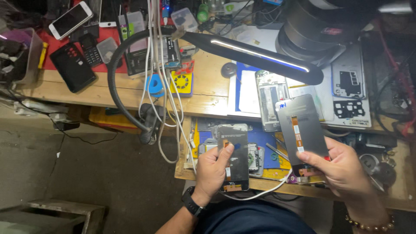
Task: The person disassembles a smartphone, removes the battery, and compares it with another battery. They then install a new battery into the phone, reconnect the display, and test the device with a multimeter.
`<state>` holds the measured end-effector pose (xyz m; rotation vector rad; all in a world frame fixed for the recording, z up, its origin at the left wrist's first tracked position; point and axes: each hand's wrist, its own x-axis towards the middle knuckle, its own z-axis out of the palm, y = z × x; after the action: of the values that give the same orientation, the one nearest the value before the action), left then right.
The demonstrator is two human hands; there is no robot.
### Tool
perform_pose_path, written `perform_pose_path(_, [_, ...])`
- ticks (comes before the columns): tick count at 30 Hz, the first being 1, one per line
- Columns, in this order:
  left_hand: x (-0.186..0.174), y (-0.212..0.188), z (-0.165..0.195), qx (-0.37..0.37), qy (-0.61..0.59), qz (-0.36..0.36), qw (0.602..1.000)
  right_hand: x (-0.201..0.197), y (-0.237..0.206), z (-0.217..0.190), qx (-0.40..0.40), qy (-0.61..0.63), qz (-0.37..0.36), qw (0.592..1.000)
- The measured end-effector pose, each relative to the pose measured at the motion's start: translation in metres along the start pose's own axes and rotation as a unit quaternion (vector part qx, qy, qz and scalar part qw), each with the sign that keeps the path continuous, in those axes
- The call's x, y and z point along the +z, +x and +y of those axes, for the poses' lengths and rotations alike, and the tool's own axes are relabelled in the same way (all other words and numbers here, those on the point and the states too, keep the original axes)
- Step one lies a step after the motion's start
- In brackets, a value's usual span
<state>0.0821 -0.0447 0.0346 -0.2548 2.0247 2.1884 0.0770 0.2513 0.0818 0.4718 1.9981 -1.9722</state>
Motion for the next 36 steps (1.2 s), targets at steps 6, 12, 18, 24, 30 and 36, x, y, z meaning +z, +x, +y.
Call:
perform_pose_path(6, [-0.005,0.001,-0.001,0.010,-0.007,-0.004,1.000,0.000,-0.008,0.012,0.017,0.020,0.004,1.000])
perform_pose_path(12, [-0.004,0.001,-0.014,-0.002,-0.071,0.017,0.997,-0.001,-0.015,0.026,0.000,0.003,0.009,1.000])
perform_pose_path(18, [-0.036,0.003,0.003,0.016,-0.228,0.044,0.973,-0.036,-0.029,0.032,-0.038,0.017,0.058,0.997])
perform_pose_path(24, [-0.045,-0.002,0.018,0.018,-0.166,0.105,0.980,-0.060,-0.048,0.045,-0.015,0.034,0.062,0.997])
perform_pose_path(30, [-0.024,0.004,-0.016,-0.035,-0.166,0.092,0.981,-0.082,-0.069,0.064,0.029,0.016,0.057,0.998])
perform_pose_path(36, [-0.058,0.033,-0.075,-0.031,-0.135,0.076,0.987,-0.135,-0.102,0.075,0.059,0.021,0.057,0.996])
